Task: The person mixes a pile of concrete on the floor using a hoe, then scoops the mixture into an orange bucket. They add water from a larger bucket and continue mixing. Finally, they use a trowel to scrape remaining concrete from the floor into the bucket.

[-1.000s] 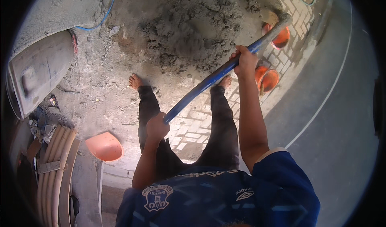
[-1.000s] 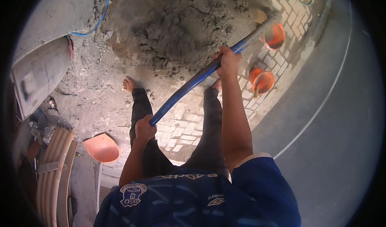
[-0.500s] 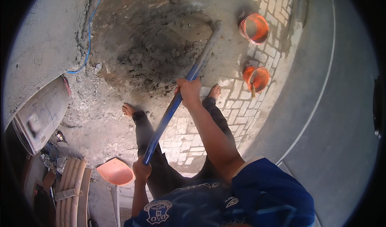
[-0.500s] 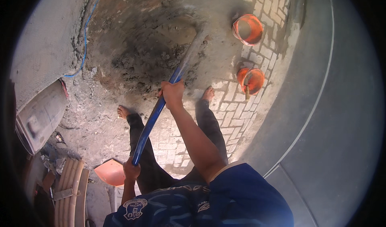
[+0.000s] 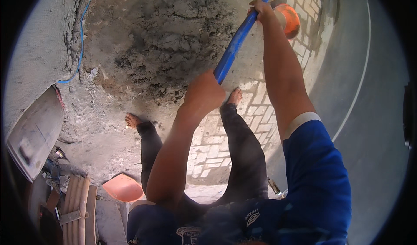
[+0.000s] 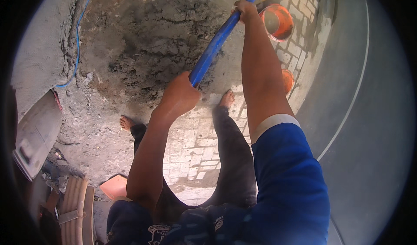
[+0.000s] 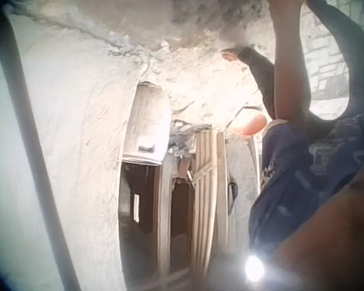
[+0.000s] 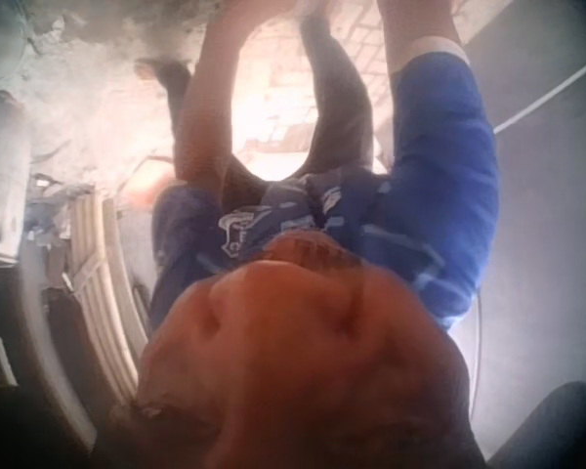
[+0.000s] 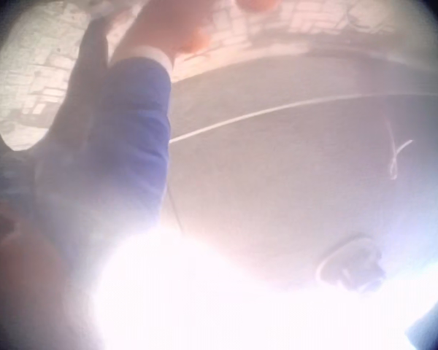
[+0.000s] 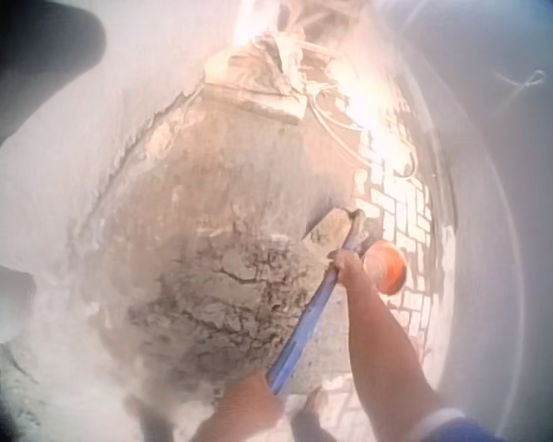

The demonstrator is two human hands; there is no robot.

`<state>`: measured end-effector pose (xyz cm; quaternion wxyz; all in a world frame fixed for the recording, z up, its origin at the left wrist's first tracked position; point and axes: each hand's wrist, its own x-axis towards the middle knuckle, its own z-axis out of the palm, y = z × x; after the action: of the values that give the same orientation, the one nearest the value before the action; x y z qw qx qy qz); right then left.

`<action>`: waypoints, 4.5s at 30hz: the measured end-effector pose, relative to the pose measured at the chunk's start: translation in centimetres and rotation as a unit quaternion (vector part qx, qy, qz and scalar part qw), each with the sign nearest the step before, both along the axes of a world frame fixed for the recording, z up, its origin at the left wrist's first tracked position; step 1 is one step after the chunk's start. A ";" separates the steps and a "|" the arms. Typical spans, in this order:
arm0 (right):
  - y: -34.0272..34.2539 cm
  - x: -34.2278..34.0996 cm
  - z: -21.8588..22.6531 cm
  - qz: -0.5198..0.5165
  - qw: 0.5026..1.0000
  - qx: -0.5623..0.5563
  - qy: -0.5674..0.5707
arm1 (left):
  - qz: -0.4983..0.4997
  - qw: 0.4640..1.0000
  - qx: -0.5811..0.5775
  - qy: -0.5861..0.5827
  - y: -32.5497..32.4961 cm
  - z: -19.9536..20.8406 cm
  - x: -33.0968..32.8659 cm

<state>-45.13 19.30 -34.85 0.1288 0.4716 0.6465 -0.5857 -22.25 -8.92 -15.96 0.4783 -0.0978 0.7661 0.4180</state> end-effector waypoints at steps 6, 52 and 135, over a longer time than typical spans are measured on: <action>-13.0 9.8 2.6 -0.067 0.991 -0.090 -0.068 | -0.028 0.996 -0.074 -0.031 -11.9 5.2 6.5; -31.5 26.6 11.8 0.009 0.992 -0.112 -0.065 | 0.057 0.965 -0.251 -0.046 -20.9 10.9 26.7; 1.2 12.2 1.8 0.195 0.941 0.240 -0.135 | 0.153 0.980 0.102 -0.079 9.6 -8.4 17.5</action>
<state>-32.96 20.54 -33.03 0.2094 0.4280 0.8237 -0.3073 -4.74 0.65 -24.37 0.4749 -0.1973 0.6551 0.5535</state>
